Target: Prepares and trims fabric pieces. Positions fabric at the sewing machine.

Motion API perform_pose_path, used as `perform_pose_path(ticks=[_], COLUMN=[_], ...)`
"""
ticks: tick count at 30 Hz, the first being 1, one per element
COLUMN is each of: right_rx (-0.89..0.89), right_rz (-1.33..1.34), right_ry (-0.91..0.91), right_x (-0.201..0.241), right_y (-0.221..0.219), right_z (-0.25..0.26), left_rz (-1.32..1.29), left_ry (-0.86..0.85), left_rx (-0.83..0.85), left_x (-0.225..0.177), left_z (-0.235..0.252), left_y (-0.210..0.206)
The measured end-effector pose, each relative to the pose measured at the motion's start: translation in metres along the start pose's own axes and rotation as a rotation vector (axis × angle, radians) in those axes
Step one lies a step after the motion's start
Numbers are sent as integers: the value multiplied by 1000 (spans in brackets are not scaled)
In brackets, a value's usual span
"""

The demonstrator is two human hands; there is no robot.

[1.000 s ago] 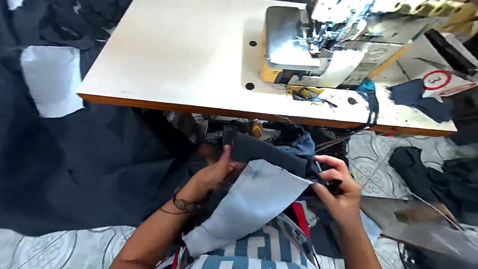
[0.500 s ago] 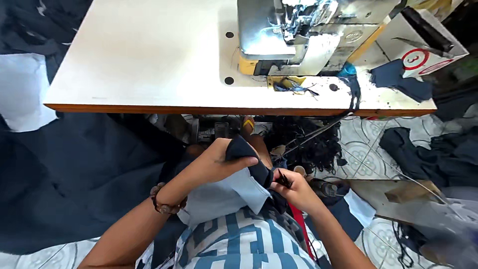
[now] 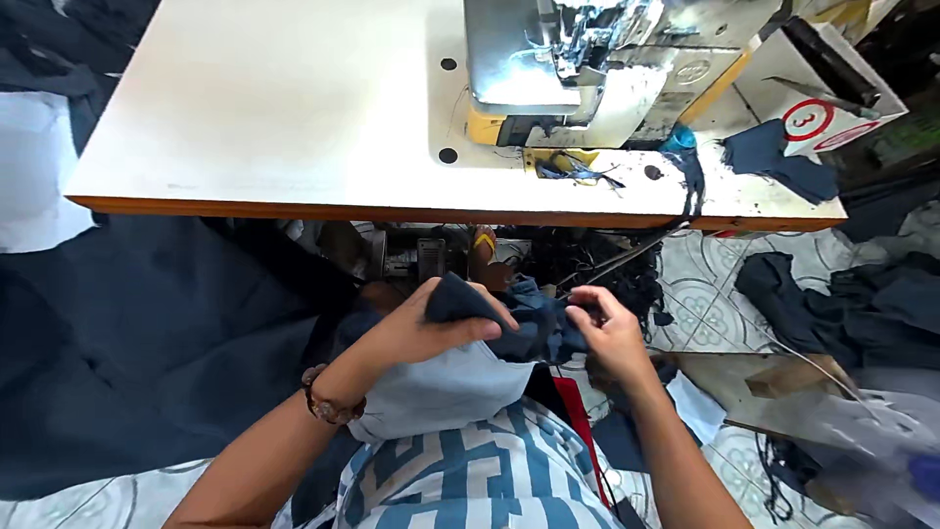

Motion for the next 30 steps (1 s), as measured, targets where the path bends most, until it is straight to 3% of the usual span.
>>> perform_pose_path(ticks=[5, 8, 10, 11, 13, 14, 16, 20, 23, 27, 30], right_rx=[317, 396, 461, 428, 250, 132, 21, 293, 314, 179, 90], right_rz=[383, 715, 766, 628, 127, 8, 71, 419, 476, 542, 510], right_ry=[113, -67, -181, -184, -6, 91, 243, 412, 462, 413, 359], right_x=[57, 52, 50, 48, 49, 53, 70, 119, 123, 109, 92], right_y=[-6, -10, -13, -16, -21, -20, -7, -12, -9, 57, 83], right_z=[6, 5, 2, 2, 6, 8, 10, -2, 1, 11, 7], left_rz=[12, 33, 15, 0, -28, -37, -38, 33, 57, -5, 304], left_ry=[4, 14, 38, 36, 6, -10, -24, -5, 20, 275, 434], left_rx=[-65, -115, -97, -76, -27, -3, 22, -90, -51, 103, -109], left_x=[2, 2, 3, 3, 5, 6, 8, 7, 5, 16, 36], left_z=[4, 1, -5, -7, -6, -5, 0, 8, 8, -38, -91], left_y=[-1, 5, 5, 3, -5, -10, -17, -19, -4, 52, 116])
Point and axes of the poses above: each hand's wrist, its own z-axis towards the middle knuckle, its own y-axis out of the back of the hand, x = y × z, the point moved 5 cm from there along z, towards the middle knuckle, and after that the axes turned 9 degrees about -x, right-handed, at the moved point
